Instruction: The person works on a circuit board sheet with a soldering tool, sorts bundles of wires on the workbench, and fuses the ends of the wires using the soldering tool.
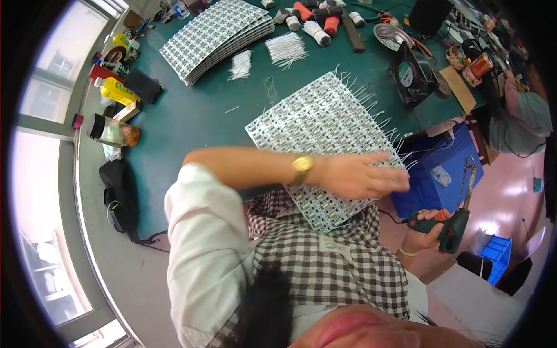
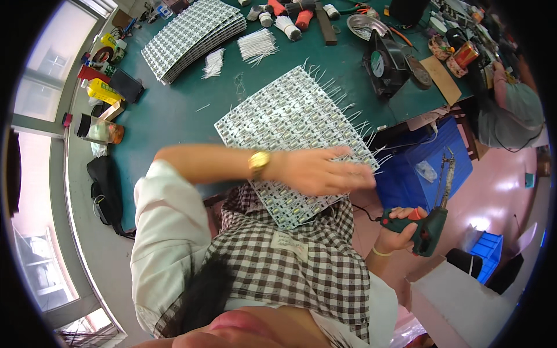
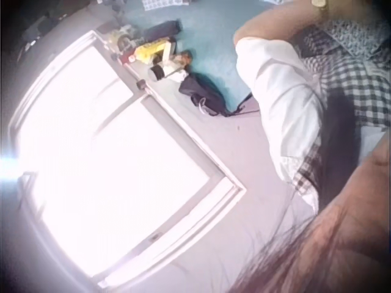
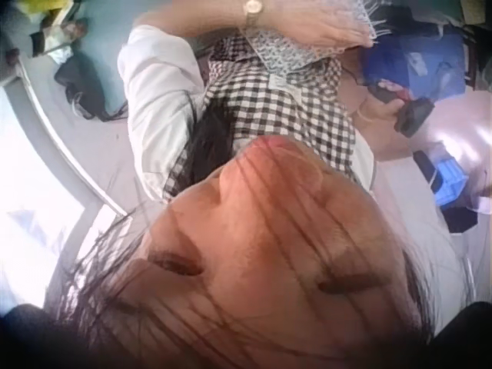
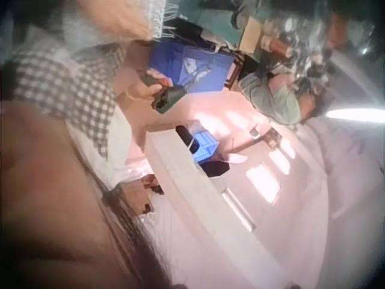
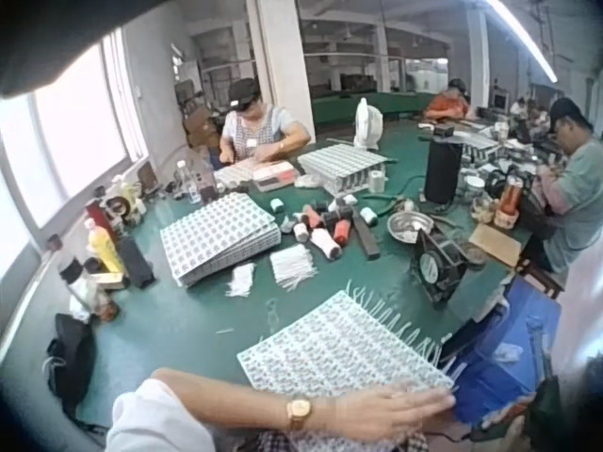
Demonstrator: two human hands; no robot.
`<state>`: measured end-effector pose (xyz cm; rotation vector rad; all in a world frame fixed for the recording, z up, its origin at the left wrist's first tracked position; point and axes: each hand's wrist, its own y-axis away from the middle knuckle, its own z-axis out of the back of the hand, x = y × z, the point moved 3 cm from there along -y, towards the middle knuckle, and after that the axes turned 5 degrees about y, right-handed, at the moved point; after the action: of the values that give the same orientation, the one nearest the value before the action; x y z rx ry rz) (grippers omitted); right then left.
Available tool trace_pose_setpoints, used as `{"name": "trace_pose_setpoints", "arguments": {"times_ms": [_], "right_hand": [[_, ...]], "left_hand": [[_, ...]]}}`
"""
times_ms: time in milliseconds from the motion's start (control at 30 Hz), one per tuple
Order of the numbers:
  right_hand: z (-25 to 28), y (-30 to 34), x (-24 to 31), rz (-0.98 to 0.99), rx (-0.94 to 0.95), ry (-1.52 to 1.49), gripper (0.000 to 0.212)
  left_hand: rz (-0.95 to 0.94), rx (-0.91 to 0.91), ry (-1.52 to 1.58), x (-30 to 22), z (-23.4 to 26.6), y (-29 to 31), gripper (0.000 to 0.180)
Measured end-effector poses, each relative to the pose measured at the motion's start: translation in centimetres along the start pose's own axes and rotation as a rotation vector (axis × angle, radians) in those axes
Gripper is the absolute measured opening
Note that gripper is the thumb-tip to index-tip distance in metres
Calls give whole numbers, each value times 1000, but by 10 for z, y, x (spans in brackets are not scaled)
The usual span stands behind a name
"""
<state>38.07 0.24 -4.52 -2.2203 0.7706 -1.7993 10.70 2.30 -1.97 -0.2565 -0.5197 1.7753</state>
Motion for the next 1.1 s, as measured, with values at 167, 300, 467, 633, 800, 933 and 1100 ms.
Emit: {"name": "trace_pose_setpoints", "arguments": {"times_ms": [167, 300, 467, 633, 800, 933, 1100], "right_hand": [[-13, -4, -10, -55, 64, -55, 42], [-25, -14, -18, -68, 145, -103, 42], [-44, -21, -27, -107, 220, -195, 42], [-56, -18, -16, -148, 315, -167, 43], [-64, -9, -8, -193, 397, -120, 43], [-68, -7, -6, -229, 299, -139, 44], [-78, -23, -6, -260, 329, -127, 43]], "left_hand": [[1151, 216, 194, -14, 39, 68, 69], [1099, 242, 168, 8, 30, 91, 63], [1112, 143, 71, 55, 24, 92, 59], [1042, -111, -88, 107, 30, 87, 36], [896, -169, -318, 244, 62, 128, 34], [894, 310, -236, 285, 40, 114, 41], [847, 448, -250, 300, 38, 98, 42]]}}
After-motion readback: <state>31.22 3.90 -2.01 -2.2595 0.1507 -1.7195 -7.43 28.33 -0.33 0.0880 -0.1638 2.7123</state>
